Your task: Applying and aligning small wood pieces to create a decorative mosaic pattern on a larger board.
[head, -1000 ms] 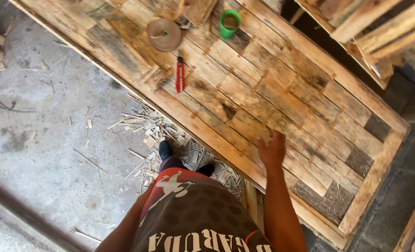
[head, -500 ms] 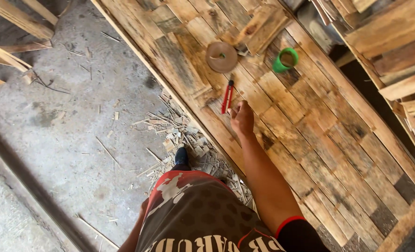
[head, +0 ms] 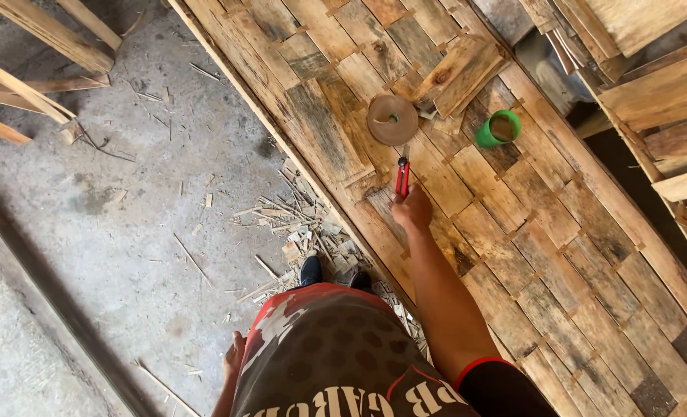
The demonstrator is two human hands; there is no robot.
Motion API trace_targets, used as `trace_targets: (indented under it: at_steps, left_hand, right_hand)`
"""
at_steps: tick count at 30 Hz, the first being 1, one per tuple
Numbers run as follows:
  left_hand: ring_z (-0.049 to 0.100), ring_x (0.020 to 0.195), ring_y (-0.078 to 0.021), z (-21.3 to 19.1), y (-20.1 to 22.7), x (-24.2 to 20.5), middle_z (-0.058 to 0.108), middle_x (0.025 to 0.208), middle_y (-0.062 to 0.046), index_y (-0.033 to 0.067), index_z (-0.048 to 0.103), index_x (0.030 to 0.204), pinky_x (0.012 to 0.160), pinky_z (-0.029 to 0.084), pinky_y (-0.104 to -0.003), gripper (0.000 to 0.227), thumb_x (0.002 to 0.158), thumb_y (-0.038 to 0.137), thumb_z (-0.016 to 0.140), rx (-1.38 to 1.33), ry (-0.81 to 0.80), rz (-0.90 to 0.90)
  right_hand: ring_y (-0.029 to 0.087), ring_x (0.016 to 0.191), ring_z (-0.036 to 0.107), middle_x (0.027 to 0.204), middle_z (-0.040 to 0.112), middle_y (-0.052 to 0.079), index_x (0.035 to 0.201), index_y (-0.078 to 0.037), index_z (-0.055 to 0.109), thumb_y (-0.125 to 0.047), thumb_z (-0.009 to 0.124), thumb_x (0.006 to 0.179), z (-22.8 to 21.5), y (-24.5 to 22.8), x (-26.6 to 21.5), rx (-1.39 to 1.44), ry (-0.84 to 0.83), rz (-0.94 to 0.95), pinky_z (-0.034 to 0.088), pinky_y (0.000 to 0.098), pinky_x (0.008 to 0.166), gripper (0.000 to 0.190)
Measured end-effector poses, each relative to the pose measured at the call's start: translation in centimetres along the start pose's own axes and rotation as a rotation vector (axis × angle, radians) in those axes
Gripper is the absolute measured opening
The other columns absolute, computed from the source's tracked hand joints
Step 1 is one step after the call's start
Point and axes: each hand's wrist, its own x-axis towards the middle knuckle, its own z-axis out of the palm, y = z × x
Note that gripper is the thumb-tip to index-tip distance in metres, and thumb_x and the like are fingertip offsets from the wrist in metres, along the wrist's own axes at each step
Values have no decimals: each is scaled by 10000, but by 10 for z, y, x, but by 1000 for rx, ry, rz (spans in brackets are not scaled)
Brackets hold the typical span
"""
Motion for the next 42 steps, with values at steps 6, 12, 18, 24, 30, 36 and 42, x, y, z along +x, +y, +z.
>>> trace_targets:
  at_steps: [6, 12, 18, 24, 30, 36, 42]
  left_hand:
    - [689, 927, -256, 9, -2, -103, 759, 934, -148, 60, 770, 1056, 866, 501, -394, 753, 965, 695, 375, -76, -32, 1]
    - [676, 935, -245, 29, -30, -170, 747, 961, -140, 54, 751, 1093, 862, 494, -385, 713, 983, 656, 386, -183, -74, 0]
    - [663, 943, -235, 36, -34, -216, 734, 988, -132, 48, 733, 1129, 859, 488, -375, 673, 1000, 618, 398, -289, -117, -12]
    - [649, 951, -225, -2, 27, -206, 722, 1015, -124, 42, 715, 1165, 855, 481, -366, 635, 1018, 579, 409, -420, -164, -7]
    - [636, 959, -215, -8, 39, -189, 709, 1042, -117, 36, 696, 1202, 852, 475, -357, 599, 1035, 541, 421, -558, -217, 16]
    - [622, 967, -205, -16, 37, -180, 696, 1069, -109, 29, 678, 1238, 848, 468, -348, 564, 1053, 502, 434, -683, -259, 37]
    - [608, 975, -195, -25, 42, -174, 684, 1096, -102, 22, 660, 1274, 845, 461, -339, 531, 1070, 464, 447, -797, -317, 73]
  right_hand:
    - [161, 760, 691, 946, 754, 83, 1087, -47, 671, -215, 708, 980, -10, 67, 37, 711, 91, -116, 549, 330, 670, 203]
    - [124, 696, 701, 927, 781, 76, 1060, 7, 709, -63, 701, 982, -18, 105, 80, 1172, 70, -241, 546, 253, 564, 105]
    - [124, 738, 722, 925, 752, 57, 1083, -19, 670, -50, 694, 982, 6, 115, 107, 1158, 7, -216, 577, 263, 588, 109]
    - [133, 688, 719, 875, 748, 60, 1049, -7, 656, -71, 686, 969, -4, 97, 94, 1230, 91, -99, 596, 292, 562, 107]
    - [129, 635, 683, 832, 750, 79, 1037, 30, 684, -78, 671, 992, -22, 89, 100, 1127, 76, -140, 566, 274, 544, 117]
    - [118, 629, 668, 828, 730, 68, 1031, 29, 672, -82, 693, 986, -12, 95, 105, 1072, 102, -178, 541, 275, 524, 121]
    - [132, 623, 666, 830, 734, 86, 1032, 46, 671, -65, 678, 996, 2, 100, 114, 1091, 93, -150, 547, 277, 525, 117]
